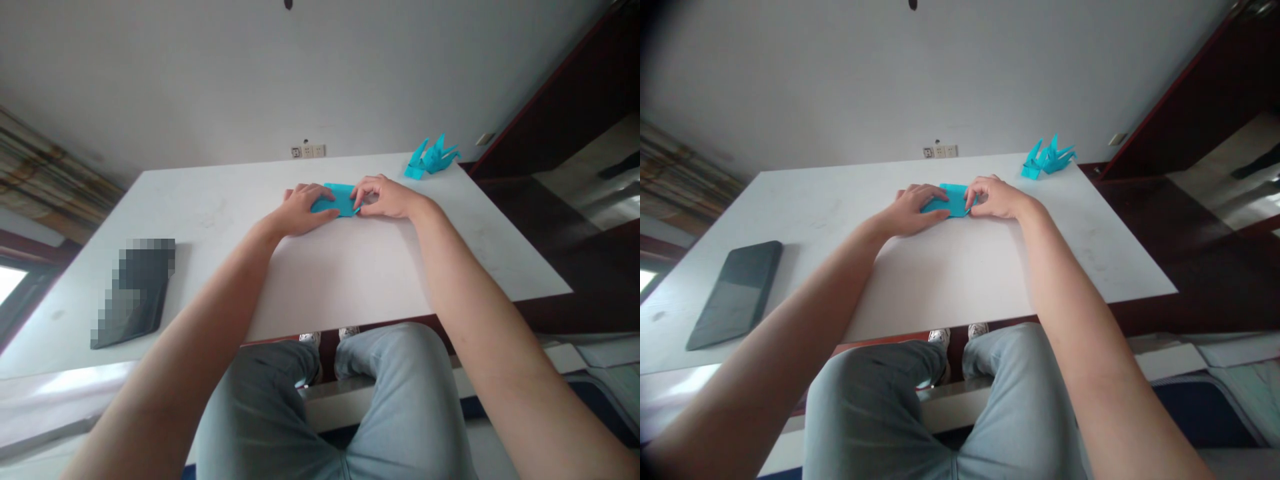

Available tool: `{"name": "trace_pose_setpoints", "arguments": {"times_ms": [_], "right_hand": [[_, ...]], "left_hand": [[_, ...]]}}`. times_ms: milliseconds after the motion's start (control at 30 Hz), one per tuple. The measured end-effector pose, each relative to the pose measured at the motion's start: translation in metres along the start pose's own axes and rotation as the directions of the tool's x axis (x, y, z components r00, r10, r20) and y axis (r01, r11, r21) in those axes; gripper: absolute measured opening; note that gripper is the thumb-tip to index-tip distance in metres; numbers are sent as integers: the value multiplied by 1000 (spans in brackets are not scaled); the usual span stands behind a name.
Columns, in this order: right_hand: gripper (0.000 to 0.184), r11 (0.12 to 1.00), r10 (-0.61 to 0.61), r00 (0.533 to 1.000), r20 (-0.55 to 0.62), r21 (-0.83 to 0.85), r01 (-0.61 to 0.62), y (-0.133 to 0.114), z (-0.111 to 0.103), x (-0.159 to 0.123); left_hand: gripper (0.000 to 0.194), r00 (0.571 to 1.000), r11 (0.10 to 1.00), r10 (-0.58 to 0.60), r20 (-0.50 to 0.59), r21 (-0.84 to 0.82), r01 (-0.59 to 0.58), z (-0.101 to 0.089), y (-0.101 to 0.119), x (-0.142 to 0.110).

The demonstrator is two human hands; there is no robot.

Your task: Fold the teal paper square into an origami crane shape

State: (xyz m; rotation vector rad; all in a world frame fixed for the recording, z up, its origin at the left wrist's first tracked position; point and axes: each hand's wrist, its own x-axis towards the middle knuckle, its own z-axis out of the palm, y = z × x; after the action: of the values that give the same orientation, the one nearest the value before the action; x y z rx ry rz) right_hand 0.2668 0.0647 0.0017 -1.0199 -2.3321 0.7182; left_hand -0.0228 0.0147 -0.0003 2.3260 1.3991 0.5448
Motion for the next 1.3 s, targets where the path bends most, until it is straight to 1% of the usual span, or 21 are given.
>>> {"name": "trace_pose_setpoints", "arguments": {"times_ms": [67,167,233,300,400,533,600,700,767,833,900,933,1000,1067,1133,1233,1300], "right_hand": [[11,999,32,998,-50,-15,-33,6,-1,2],[9,994,89,984,-157,-44,-97,15,0,3],[12,992,107,977,-187,-50,-119,17,2,3],[17,992,111,979,-170,-44,-120,17,3,3],[24,992,127,986,-105,-15,-129,14,2,2],[33,982,182,983,-32,64,-180,13,0,1],[29,973,206,978,-39,116,-201,13,0,2],[18,959,230,968,-100,191,-208,11,2,5],[18,948,239,961,-138,246,-200,8,3,7],[17,934,244,958,-149,300,-191,7,4,9],[10,921,243,961,-135,344,-185,7,6,10],[13,915,238,963,-128,361,-179,8,7,10],[26,911,217,968,-126,382,-154,10,8,11],[30,918,186,973,-139,379,-121,11,7,10],[26,927,162,977,-141,361,-101,11,6,10],[21,938,149,981,-122,333,-101,10,5,9],[21,939,149,982,-116,327,-104,10,5,9]], "left_hand": [[42,1000,1000,5,2,-18,-5,0,-1,1],[39,1000,1000,28,-5,-2,-28,1,-2,2],[39,1000,1000,17,-5,22,-17,1,-1,1],[39,1000,999,2,0,38,-2,1,1,0],[43,1000,999,2,24,36,-3,0,5,-2],[55,1000,1000,-19,11,23,19,0,7,-1],[59,999,999,-34,-13,19,34,1,7,1],[60,998,999,-52,-46,-1,52,2,6,4],[59,996,998,-58,-72,-29,56,2,6,5],[56,993,997,-52,-103,-61,46,1,7,5],[49,992,994,-51,-117,-103,38,1,7,4],[44,991,991,-54,-120,-129,39,1,7,4],[37,988,982,-69,-138,-184,43,1,5,4],[38,981,972,-80,-178,-230,37,2,2,5],[37,976,968,-78,-201,-251,26,2,-2,7],[22,979,969,-82,-185,-246,34,3,-6,10],[18,978,964,-95,-183,-260,45,3,-7,11]]}}
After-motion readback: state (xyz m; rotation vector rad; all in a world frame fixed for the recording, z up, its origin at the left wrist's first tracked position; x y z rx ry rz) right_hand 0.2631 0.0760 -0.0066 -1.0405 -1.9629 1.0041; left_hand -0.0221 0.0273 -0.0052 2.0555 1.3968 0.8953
